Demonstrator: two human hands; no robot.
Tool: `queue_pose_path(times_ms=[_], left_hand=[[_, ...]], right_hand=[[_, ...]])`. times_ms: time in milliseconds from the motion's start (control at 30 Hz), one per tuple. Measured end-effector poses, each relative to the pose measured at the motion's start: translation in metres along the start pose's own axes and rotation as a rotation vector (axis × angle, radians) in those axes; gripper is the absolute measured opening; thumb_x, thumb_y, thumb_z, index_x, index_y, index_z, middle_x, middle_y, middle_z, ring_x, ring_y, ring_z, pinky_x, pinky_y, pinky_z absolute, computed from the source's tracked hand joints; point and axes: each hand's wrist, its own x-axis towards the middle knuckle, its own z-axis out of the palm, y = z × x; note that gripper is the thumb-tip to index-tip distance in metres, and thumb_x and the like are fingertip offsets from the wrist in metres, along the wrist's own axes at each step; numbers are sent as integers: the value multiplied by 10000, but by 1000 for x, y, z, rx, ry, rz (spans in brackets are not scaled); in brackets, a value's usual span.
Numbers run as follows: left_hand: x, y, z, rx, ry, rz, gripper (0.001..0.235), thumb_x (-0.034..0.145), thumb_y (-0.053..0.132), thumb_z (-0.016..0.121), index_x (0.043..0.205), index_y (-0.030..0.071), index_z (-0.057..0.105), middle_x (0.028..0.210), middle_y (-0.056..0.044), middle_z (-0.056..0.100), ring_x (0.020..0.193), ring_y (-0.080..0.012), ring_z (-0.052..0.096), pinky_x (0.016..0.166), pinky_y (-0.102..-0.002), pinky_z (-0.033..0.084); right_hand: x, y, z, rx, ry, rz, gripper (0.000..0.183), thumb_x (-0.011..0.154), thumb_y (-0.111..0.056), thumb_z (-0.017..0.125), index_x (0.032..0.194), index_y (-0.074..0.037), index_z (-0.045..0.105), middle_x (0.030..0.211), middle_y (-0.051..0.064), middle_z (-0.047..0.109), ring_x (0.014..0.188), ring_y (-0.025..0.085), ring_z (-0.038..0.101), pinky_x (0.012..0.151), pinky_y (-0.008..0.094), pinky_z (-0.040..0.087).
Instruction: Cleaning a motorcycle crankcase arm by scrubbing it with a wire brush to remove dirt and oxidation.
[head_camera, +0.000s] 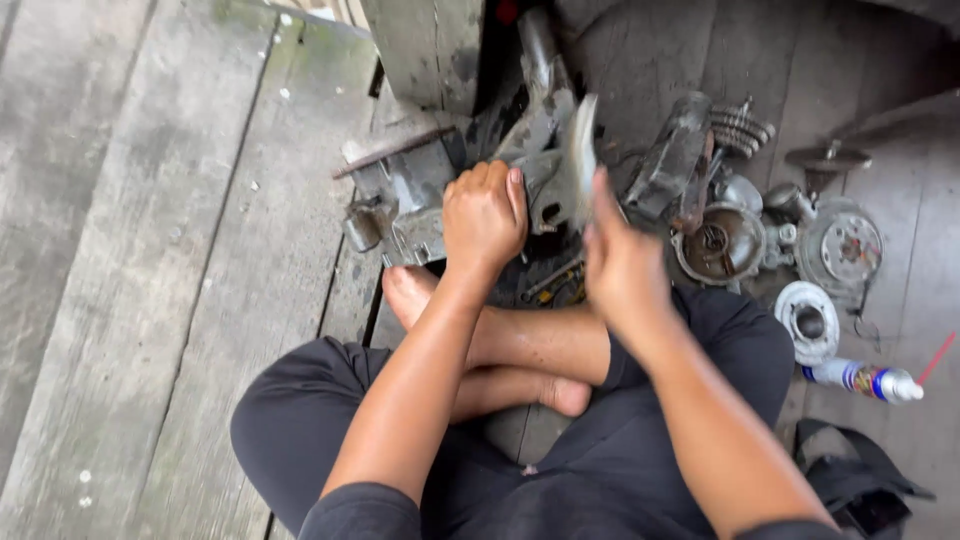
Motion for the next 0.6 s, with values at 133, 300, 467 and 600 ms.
queue_pose_path(times_ms=[133,300,467,600], left_hand=[[-9,3,0,30,31,93,343,1048,317,391,790,146,539,705,-73,561,697,-335,640,651,-464,489],[-4,2,-6,27,-14,82,342,1043,320,401,782,153,545,692,-65,565,678,-334,642,648,-459,493],[5,-2,-8,-19,16,68,351,1048,263,393,770,110,544,674,-117,566,653,-394,629,618,-500,479],[-4,2,-9,-4,-12,62,350,1054,279,398,781,118,547,679,-109,563,665,-383,632,628,-495,481]], right_hand=[[-26,-8,5,-5,94,-4,635,1022,-100,529,1628,-145,345,855,354,703,767,533,693,667,619,530],[-19,16,14,48,48,83,672,986,-148,532,1627,-230,345,843,326,720,786,519,707,720,603,559],[-46,-16,7,27,25,58,690,982,-136,545,1630,-208,318,787,309,721,748,497,718,693,596,573],[-17,13,14,57,21,107,659,995,-178,521,1625,-278,353,823,306,732,808,484,726,763,593,565]])
